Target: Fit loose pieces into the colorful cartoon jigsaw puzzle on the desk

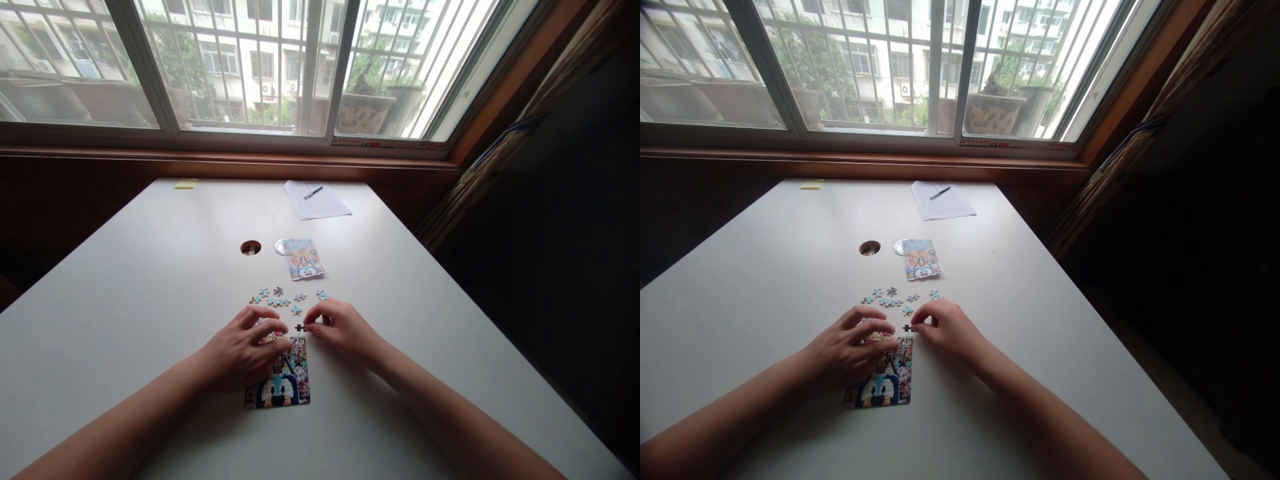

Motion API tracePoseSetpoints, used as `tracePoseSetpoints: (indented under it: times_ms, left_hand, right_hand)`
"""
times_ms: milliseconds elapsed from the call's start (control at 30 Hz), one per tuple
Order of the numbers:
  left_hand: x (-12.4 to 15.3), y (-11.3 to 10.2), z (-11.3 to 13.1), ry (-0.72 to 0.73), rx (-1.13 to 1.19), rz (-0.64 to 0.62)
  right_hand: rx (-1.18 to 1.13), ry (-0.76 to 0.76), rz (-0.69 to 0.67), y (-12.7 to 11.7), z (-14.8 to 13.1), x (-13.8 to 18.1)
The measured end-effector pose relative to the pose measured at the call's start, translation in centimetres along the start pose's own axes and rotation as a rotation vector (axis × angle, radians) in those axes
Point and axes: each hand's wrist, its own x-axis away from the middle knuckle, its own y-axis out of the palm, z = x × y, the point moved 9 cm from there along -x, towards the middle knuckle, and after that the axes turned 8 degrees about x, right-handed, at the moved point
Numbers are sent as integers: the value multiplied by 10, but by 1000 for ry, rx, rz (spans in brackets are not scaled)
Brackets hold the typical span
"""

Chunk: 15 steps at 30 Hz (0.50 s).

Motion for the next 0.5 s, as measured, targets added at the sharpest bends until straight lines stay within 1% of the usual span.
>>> tracePoseSetpoints:
  times_ms: [267, 500]
  left_hand:
    - [0, 3, -1, -8, -22, 7]
    - [0, 5, -2, -29, -63, 14]
  right_hand:
    - [87, -104, 18, 8, -8, -1]
    - [116, -111, 25, 10, -5, -1]
